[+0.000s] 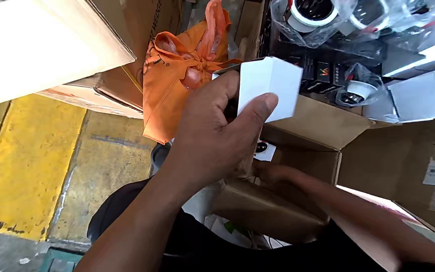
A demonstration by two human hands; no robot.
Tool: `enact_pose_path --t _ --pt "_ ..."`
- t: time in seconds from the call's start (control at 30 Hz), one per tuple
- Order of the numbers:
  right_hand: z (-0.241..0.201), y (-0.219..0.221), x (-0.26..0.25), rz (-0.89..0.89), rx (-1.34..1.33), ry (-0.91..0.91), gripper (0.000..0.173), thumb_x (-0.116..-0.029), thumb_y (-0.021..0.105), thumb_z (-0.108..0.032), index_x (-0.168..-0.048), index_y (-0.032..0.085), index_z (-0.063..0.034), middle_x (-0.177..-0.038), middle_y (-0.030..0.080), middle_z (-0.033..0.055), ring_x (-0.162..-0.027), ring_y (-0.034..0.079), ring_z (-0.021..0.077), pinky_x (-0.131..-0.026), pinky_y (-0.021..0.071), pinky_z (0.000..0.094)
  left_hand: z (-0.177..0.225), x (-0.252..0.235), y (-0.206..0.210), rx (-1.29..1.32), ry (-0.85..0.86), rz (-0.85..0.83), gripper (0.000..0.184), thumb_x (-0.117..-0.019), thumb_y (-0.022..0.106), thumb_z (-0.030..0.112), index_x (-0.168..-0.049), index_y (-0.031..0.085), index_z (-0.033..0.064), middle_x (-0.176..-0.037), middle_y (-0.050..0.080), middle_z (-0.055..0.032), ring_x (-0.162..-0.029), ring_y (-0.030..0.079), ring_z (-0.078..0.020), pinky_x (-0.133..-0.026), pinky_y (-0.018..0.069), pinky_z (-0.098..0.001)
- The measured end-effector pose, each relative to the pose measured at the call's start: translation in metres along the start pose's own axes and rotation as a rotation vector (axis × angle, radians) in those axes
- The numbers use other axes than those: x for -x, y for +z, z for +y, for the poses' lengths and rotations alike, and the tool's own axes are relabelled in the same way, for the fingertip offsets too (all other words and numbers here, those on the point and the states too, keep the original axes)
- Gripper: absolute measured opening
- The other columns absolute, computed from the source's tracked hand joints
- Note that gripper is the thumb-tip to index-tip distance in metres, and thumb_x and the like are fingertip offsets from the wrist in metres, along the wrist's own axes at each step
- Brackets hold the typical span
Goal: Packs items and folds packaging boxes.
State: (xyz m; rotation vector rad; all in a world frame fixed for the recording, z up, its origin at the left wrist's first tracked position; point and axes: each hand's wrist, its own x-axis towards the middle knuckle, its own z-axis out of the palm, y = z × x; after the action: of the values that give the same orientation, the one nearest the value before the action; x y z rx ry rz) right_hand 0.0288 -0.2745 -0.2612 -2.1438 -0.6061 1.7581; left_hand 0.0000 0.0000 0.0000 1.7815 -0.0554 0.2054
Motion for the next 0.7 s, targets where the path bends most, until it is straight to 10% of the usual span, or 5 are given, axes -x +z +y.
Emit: enact_pose_path --t 0.1,0.23,0.4,0.57,0.7 --pt "-0.02 -0.023 0.083 0.319 -0.048 0.003 0.029 -0.1031 0.059 -0.027 -0.12 0.06 -0.003 -0.092 0.065 0.0167 -0.083 0.065 0.0317 -0.077 0.0528 0.0566 -0.007 0.001 0.009 -0.339 -0.065 -0.165 0.017 -0.1043 0.059 0.032 -0.103 0.062 0.0146 -0.072 0.065 0.0032 -0.056 0.062 -0.0085 -0.046 0.0539 -0.0302" --pt "-0.02 -0.022 0.163 0.899 -0.23 0.028 0.086 -0.0781 0.09 -0.028 -0.151 0.047 -0.0169 -0.079 0.064 0.0084 -0.068 0.061 0.0226 -0.066 0.0547 0.0495 -0.028 0.006 0.039 -0.766 0.072 -0.504 0.016 -0.0989 0.066 0.029 -0.097 0.068 0.0133 -0.076 0.066 -0.0035 -0.074 0.065 -0.0222 -0.077 0.0536 -0.0528" --pt "0.0 -0.007 0.187 0.884 -0.021 0.202 0.028 -0.1 0.063 -0.034 -0.109 0.07 -0.0084 -0.089 0.069 0.0155 -0.085 0.068 0.036 -0.076 0.0529 0.0646 -0.083 0.041 0.097 -0.923 0.228 -0.869 0.022 -0.0991 0.062 0.023 -0.117 0.071 0.0131 -0.107 0.073 -0.0129 -0.11 0.067 -0.0359 -0.111 0.0367 -0.0661" --pt "-0.017 -0.002 0.191 1.126 -0.159 -0.176 0.038 -0.1008 0.061 -0.038 -0.132 0.068 -0.0172 -0.111 0.069 0.0065 -0.092 0.069 0.0153 -0.083 0.059 0.038 -0.109 0.06 0.141 -0.939 0.203 -1.157 0.021 -0.0956 0.064 0.015 -0.113 0.071 0.0064 -0.112 0.07 -0.0195 -0.117 0.062 -0.0426 -0.11 0.0355 -0.0674" --pt "-0.026 -0.01 0.202 1.14 -0.632 -0.479 0.036 -0.0953 0.068 -0.029 -0.126 0.071 -0.0111 -0.12 0.064 0.0074 -0.099 0.066 0.0115 -0.083 0.0583 0.0268 -0.122 0.066 0.161 -0.934 0.207 -1.198 0.022 -0.0962 0.063 0.015 -0.114 0.072 0.0067 -0.114 0.07 -0.0213 -0.12 0.06 -0.0445 -0.112 0.0342 -0.0665"
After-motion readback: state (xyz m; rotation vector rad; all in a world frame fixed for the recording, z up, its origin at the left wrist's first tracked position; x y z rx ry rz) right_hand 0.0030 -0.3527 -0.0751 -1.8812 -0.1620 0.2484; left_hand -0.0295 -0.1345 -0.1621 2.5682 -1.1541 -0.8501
